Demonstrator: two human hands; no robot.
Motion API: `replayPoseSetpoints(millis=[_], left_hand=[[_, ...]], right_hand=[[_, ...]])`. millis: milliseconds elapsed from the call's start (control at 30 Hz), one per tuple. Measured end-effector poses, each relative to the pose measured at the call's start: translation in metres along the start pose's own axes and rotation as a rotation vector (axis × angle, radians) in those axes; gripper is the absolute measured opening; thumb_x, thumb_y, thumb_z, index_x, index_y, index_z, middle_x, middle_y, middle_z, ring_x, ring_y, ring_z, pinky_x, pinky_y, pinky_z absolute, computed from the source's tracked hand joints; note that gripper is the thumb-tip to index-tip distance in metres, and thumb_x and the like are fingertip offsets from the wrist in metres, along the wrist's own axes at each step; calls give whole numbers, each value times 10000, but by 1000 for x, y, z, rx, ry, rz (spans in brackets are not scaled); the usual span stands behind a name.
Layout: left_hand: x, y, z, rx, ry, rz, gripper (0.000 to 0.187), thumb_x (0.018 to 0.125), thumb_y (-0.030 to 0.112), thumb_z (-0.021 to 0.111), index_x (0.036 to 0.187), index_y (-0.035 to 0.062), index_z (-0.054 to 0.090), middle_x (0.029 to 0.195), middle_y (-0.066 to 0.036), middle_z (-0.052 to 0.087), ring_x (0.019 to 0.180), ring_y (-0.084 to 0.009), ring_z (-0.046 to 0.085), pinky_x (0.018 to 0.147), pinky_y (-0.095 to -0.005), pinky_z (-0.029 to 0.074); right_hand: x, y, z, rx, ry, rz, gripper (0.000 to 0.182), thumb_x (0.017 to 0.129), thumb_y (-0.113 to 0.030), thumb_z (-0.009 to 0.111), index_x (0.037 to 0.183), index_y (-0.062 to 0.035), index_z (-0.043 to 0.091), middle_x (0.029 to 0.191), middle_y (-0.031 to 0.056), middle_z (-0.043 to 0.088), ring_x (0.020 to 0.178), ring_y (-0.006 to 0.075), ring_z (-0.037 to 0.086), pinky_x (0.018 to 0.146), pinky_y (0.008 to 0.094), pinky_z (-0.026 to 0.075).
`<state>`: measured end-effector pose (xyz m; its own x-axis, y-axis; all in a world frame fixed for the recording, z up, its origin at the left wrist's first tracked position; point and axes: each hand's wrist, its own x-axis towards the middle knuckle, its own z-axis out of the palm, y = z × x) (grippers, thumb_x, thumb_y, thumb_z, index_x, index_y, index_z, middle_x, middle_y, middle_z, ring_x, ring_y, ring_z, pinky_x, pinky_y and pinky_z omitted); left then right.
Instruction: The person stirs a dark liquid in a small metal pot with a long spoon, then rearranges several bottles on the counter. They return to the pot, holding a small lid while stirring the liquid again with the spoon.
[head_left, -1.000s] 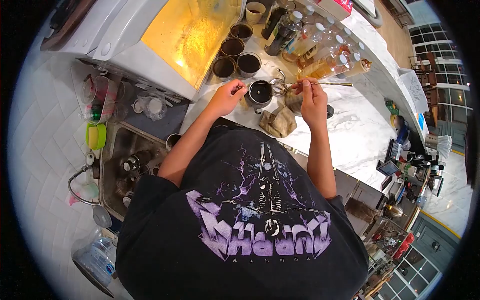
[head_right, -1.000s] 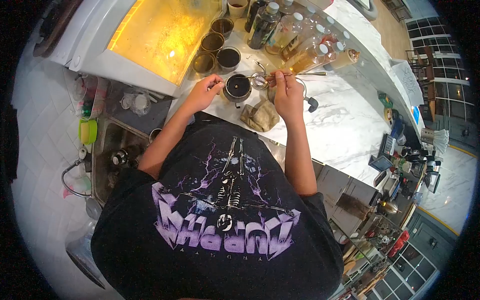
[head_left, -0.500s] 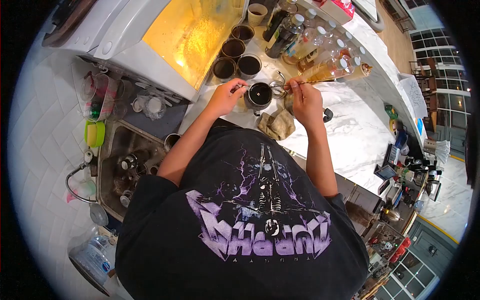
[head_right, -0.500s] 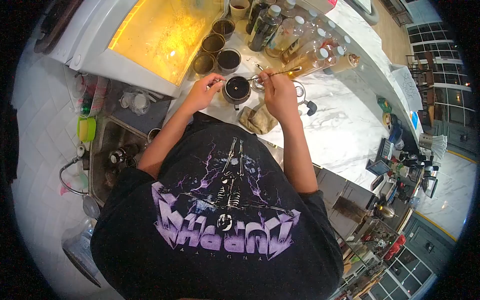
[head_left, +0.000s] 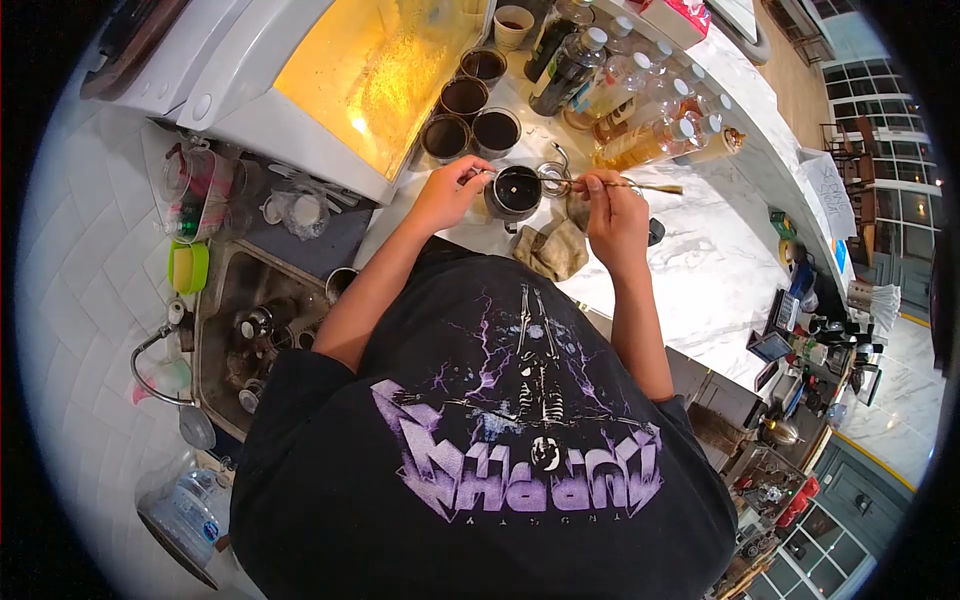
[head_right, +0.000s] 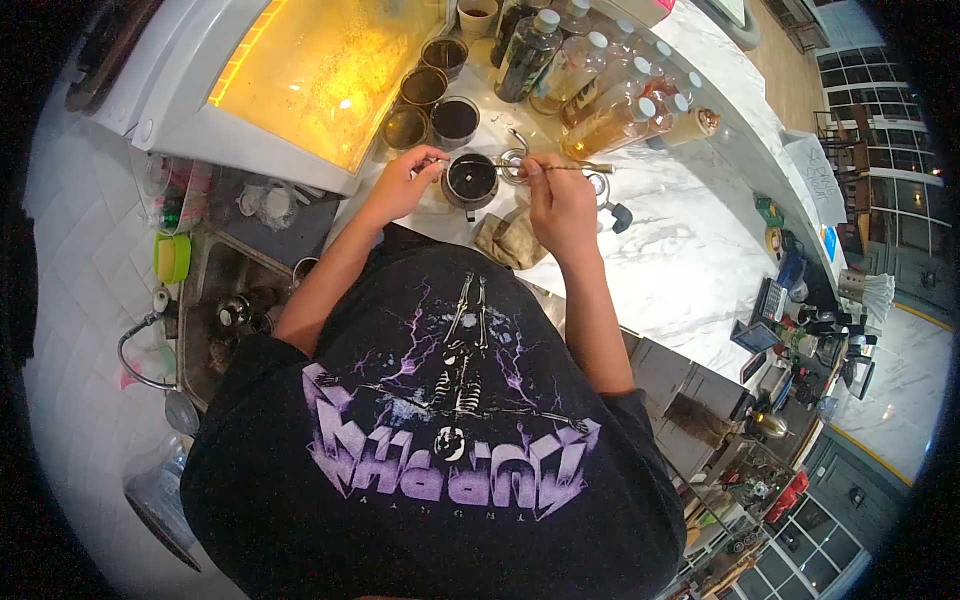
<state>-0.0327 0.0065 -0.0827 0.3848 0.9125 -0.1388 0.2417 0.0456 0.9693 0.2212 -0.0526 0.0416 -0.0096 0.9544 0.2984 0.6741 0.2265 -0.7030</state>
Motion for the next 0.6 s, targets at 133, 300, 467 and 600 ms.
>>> replayPoseSetpoints(millis=[133,300,467,600], left_hand=[[3,-7,1,-15,6,16,224,1036,162,600,1211,38,664,981,-47,712,915,-113,641,839,-289,512],[4,-9,2,-11,2,-1,227,1035,168,606,1210,36,665,983,-45,713,913,-112,639,839,-290,512],[2,-8,2,-30,0,-2,231,1035,178,608,1208,38,667,980,-39,710,906,-107,634,833,-287,509],[4,-10,1,3,2,4,232,1034,182,607,1208,41,668,967,-34,704,898,-103,630,827,-287,507]], right_hand=[[-10,-12,-9,-1,9,-52,74,974,-62,642,974,-22,704,900,137,719,839,347,662,748,424,511],[-20,-10,6,23,-9,-133,44,940,-44,682,974,-28,707,908,128,717,846,346,658,765,428,514],[-21,-12,14,-35,-11,-230,60,913,-40,709,971,-29,701,900,129,707,851,359,652,761,444,516],[-30,-10,10,-43,-37,-218,66,909,-28,706,974,-32,696,899,131,704,853,359,651,761,445,514]])
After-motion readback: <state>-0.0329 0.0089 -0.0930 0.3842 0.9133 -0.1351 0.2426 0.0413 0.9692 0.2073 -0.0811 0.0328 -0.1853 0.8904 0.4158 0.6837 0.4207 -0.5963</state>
